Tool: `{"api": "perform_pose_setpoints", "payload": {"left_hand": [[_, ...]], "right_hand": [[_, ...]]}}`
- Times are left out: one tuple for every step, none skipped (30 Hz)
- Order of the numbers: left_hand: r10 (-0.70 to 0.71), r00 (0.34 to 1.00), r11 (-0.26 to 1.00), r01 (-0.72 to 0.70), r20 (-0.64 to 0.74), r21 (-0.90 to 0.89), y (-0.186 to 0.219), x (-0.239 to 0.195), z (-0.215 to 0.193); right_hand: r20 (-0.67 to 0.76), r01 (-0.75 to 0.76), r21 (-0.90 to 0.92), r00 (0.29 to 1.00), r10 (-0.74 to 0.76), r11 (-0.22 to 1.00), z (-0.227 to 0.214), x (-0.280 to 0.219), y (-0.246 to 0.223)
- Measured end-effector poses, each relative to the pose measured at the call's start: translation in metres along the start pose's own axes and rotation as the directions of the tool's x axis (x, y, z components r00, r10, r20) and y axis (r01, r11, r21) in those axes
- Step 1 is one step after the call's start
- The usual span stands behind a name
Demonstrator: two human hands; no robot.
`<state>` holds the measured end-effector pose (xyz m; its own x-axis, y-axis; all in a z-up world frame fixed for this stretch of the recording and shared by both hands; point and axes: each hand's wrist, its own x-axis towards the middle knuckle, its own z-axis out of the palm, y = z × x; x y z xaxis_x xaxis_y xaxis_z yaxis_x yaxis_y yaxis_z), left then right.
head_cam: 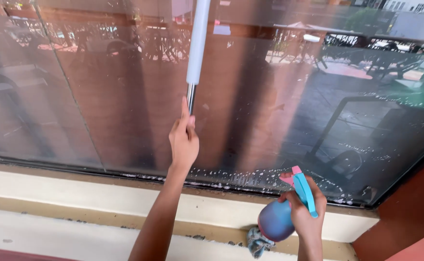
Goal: The person is cleaning a large glass window using a spray bottle and a squeegee.
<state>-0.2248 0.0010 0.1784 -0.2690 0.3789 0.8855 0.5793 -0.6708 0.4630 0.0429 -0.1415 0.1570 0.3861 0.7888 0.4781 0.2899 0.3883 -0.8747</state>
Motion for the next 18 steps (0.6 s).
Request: {"api": "perform_pose_setpoints", "payload": {"left_hand": [[0.000,1.000,1.000,0.000,-0.014,-0.006,0.004,0.014,0.009],[0.006,1.000,1.000,-0.006,-0.019,-0.009,0.004,0.028,0.018],[0.020,0.999,1.000,-0.021,-0.033,-0.015,0.004,0.038,0.026],[0.035,0.998,0.999,-0.036,-0.047,-0.021,0.004,0.049,0.034],[0.038,0.998,0.999,-0.039,-0.049,-0.021,0.007,0.056,0.038],[0.036,0.998,0.999,-0.037,-0.042,-0.024,0.009,0.064,0.043],[0.034,0.999,0.999,-0.035,-0.031,-0.029,0.012,0.071,0.047],[0.037,0.999,0.999,-0.038,-0.031,-0.031,0.013,0.076,0.051],[0.036,0.998,0.999,-0.037,-0.042,-0.033,0.013,0.081,0.056],[0.034,0.998,0.999,-0.036,-0.054,-0.036,0.014,0.087,0.061],[0.037,0.998,0.999,-0.039,-0.055,-0.038,0.015,0.090,0.064],[0.006,0.999,1.000,-0.006,-0.037,-0.016,0.016,0.094,0.067],[-0.024,0.999,1.000,0.024,-0.022,0.011,0.016,0.098,0.068],[-0.019,1.000,1.000,0.020,-0.024,0.013,0.018,0.099,0.067],[-0.080,0.997,0.995,0.080,0.007,0.067,0.021,0.098,0.067],[-0.142,0.989,0.983,0.137,0.034,0.121,0.023,0.098,0.067],[-0.142,0.989,0.983,0.137,0.037,0.121,0.022,0.096,0.068],[-0.125,0.992,0.981,0.121,0.020,0.155,0.021,0.095,0.068]], "right_hand": [[0.004,-0.009,-0.013,1.000,0.009,1.000,-0.005,0.000,0.002],[0.001,-0.002,-0.011,1.000,0.002,1.000,-0.008,0.004,0.006],[-0.004,-0.014,-0.001,1.000,0.014,1.000,-0.013,0.006,0.009],[-0.009,-0.027,0.009,1.000,0.027,1.000,-0.017,0.008,0.013],[-0.009,-0.023,0.011,1.000,0.024,1.000,-0.020,0.010,0.013],[-0.017,-0.013,0.007,1.000,0.013,1.000,-0.024,0.013,0.012],[-0.028,-0.005,0.002,1.000,0.005,1.000,-0.028,0.014,0.012],[-0.031,-0.004,0.004,1.000,0.004,1.000,-0.031,0.015,0.010],[-0.027,0.011,-0.009,1.000,-0.011,1.000,-0.034,0.017,0.009],[-0.024,0.025,-0.021,0.999,-0.026,0.999,-0.036,0.019,0.008],[-0.026,0.027,-0.021,0.999,-0.028,0.999,-0.039,0.020,0.009],[-0.033,0.006,-0.032,0.999,-0.007,0.999,-0.041,0.022,0.009],[-0.038,-0.014,-0.039,0.999,0.013,0.999,-0.041,0.023,0.010],[-0.038,-0.012,-0.034,0.999,0.011,0.999,-0.041,0.025,0.011],[-0.035,-0.003,-0.049,0.999,0.001,0.999,-0.042,0.025,0.012],[-0.033,0.006,-0.065,0.999,-0.008,0.998,-0.043,0.026,0.013],[-0.034,0.004,-0.065,0.999,-0.006,0.998,-0.043,0.027,0.016],[-0.024,-0.013,-0.029,1.000,0.012,1.000,-0.041,0.028,0.019]]}}
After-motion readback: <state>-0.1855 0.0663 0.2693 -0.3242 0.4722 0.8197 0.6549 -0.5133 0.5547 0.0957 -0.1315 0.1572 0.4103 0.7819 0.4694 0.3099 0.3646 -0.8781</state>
